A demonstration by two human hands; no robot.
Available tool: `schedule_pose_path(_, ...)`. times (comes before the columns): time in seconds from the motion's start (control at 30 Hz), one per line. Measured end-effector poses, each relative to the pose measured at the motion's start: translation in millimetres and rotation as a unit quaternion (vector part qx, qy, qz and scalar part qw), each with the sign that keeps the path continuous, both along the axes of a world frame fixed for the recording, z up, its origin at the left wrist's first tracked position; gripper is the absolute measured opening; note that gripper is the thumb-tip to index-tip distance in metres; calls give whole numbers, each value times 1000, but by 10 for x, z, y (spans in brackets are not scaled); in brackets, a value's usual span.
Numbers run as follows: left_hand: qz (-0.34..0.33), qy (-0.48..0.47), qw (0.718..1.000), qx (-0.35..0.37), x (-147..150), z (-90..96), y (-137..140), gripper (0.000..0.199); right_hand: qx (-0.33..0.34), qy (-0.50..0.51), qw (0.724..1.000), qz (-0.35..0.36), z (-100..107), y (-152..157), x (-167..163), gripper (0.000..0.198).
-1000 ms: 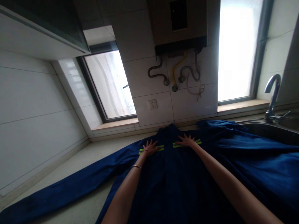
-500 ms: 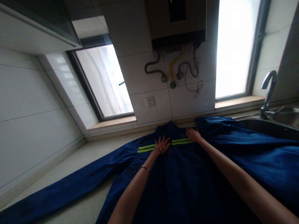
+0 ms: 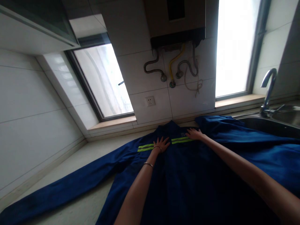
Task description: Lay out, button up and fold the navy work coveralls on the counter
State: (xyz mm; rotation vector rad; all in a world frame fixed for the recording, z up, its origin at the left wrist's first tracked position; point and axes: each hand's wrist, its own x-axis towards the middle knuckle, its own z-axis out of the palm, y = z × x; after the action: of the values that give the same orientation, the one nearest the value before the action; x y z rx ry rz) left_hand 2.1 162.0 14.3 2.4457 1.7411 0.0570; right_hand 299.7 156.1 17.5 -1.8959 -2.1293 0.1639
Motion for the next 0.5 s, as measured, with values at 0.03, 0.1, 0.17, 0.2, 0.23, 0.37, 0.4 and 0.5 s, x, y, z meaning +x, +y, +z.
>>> schedule_pose_path(0.03,-1,3,1000,-2,3,7,-2,61,3,-4,1000,24,-29,-108,-65,59)
schedule_pose_path(0.1,-1,10,1000,1,21,31,-28,60,5,-9,997,83,-114,-339,-195,60)
schedule_pose_path(0.17,-3,18,999,36,55,67,-87,58,-6,-9,993,114,-184,-535,-294,61)
schedule_pose_path(0.2,-7,24,997,70,72,89,-127,58,-14,-7,993,113,-199,-607,-325,61)
schedule_pose_path(0.23,-16,29,993,111,83,112,-171,57,-20,-6,994,107,-199,-658,-345,61)
schedule_pose_path(0.37,12,66,986,155,-36,210,-373,55,-30,12,996,86,-80,-738,-342,60)
schedule_pose_path(0.4,44,75,988,128,-127,232,-429,58,-32,25,996,85,-37,-753,-328,60)
schedule_pose_path(0.5,125,106,985,48,-545,276,-625,72,-10,123,990,64,93,-836,-270,52)
